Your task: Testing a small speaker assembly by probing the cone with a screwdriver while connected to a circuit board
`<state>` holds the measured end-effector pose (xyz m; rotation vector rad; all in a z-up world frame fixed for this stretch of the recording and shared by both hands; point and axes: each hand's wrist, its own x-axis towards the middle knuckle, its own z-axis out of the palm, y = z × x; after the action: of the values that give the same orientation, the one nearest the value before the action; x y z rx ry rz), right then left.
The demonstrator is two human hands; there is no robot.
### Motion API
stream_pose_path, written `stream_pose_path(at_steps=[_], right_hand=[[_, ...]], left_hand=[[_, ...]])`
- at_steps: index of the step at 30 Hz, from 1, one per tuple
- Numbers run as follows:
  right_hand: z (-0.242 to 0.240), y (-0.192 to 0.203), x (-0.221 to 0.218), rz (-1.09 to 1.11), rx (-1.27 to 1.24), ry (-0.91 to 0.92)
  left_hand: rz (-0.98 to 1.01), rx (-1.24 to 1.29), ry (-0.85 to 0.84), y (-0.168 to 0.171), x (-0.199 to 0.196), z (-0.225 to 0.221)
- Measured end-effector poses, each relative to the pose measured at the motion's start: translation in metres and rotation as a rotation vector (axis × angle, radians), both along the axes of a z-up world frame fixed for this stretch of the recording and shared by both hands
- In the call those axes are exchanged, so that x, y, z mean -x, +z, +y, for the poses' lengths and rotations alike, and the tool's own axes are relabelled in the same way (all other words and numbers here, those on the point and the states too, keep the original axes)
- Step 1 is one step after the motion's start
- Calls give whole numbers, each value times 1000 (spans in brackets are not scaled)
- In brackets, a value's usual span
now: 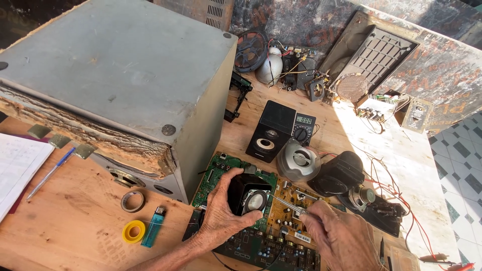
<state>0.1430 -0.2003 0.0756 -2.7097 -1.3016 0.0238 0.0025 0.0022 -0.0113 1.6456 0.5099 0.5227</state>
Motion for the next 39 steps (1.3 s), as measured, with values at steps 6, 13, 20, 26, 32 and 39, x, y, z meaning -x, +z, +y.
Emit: stream_pose_path(at_steps=[6, 13, 20, 26, 32, 39], right_hand=[[3, -4, -4, -186, 318, -41], [22, 40, 27, -941, 74, 774], [13, 36, 20, -883, 72, 554], [0, 21, 21, -700, 80, 346], [-3, 21, 19, -370, 231, 35], [-14, 11, 4, 55, 40, -121]], left_hand=[[101, 47, -29, -1, 1, 2], [29, 158, -90, 1, -1, 2], [51, 52, -55, 9, 3, -4], [-92, -9, -13, 8, 0, -9], [-51, -38, -22, 8, 1, -12], [-123, 234, -35, 3, -6, -11]])
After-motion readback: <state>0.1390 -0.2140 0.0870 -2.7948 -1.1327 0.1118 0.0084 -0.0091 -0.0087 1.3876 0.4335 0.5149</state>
